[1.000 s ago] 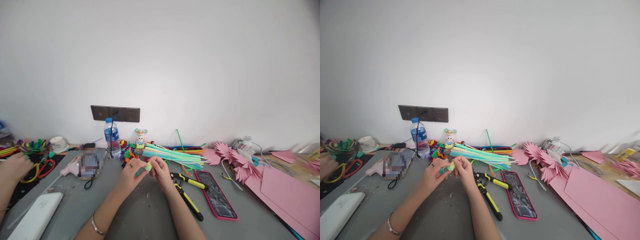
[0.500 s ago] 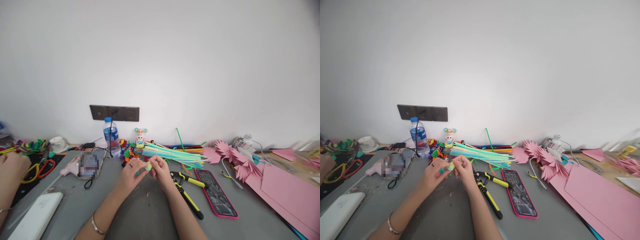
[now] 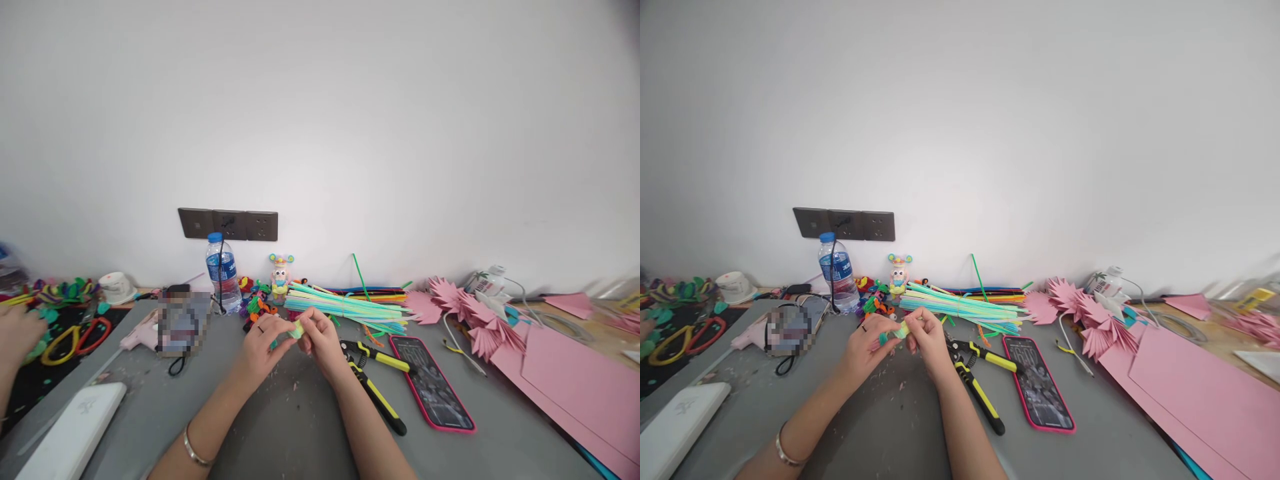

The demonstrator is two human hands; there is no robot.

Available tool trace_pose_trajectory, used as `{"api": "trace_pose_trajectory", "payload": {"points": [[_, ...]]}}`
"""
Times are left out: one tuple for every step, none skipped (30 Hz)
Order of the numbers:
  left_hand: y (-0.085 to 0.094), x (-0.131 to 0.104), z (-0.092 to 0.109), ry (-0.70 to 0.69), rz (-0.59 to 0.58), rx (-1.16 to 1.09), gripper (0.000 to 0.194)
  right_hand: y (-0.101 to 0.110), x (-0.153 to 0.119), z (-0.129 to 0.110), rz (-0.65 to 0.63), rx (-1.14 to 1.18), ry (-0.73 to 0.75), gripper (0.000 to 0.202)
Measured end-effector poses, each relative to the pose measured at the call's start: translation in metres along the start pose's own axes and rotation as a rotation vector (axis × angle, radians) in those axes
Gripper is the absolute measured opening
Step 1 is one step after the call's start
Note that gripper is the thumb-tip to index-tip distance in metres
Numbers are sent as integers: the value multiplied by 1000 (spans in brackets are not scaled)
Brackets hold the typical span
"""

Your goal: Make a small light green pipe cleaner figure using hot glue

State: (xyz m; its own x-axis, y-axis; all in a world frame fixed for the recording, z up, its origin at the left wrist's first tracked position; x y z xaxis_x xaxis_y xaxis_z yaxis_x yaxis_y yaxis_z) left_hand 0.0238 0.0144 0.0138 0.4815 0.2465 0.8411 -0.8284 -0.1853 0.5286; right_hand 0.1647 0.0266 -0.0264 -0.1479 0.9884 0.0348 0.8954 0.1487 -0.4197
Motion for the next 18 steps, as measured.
{"api": "trace_pose_trajectory", "payload": {"points": [[0,0,0,-2,-1,1,10,0,0,0,-3,2,-1,31],[0,1,0,-3,-2,0,10,0,0,0,-5,4,-1,31],[0,1,0,0,-4,-2,10,0,0,0,-5,6,1,31],[0,0,0,6,-4,-5,11,0,-1,0,-6,7,3,31],[0,0,0,13,-5,-8,11,1,-1,0,-7,8,6,30],[-1,-1,-1,20,-7,-11,12,1,-1,0,-12,10,10,30],[-1,-1,-1,20,-8,-13,12,1,-1,0,-20,13,12,29],[-2,-2,-1,14,-5,-15,12,1,-1,0,-29,14,15,28],[-2,-2,-1,6,-3,-15,12,1,-1,0,-38,16,18,28],[-2,-3,-1,-1,-2,-17,12,0,-1,-1,-45,18,20,28],[-2,-3,-1,-4,-1,-19,11,0,-2,-1,-48,18,21,27],[-3,-3,-1,0,-2,-22,11,0,-2,-1,-50,17,22,27],[-3,-4,-2,6,-4,-25,11,0,-2,-1,-50,18,23,27],[-3,-4,-2,12,-10,-30,11,0,-2,-1,-51,19,24,27],[-3,-5,-2,11,-14,-34,12,0,-2,-1,-52,19,24,27],[-3,-5,-2,8,-15,-37,12,0,-2,-1,-54,18,23,27],[-3,-5,-2,6,-18,-38,12,0,-2,-1,-55,17,22,27],[-3,-5,-2,8,-21,-38,12,0,-2,-1,-53,17,21,27]]}}
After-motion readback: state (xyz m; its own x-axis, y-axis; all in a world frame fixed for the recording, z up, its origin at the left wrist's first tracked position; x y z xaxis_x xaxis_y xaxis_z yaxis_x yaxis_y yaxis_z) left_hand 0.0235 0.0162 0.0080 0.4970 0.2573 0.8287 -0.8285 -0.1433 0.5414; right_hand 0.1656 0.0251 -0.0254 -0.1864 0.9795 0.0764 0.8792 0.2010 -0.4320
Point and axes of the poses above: each hand's wrist, its own x-axis towards the middle knuckle, its own y-axis out of the back of the hand, z = x × y, the point moved 3 cm from there along x, towards the middle knuckle, and after that the axes turned 11 degrees about -y, right-handed, at the moved point
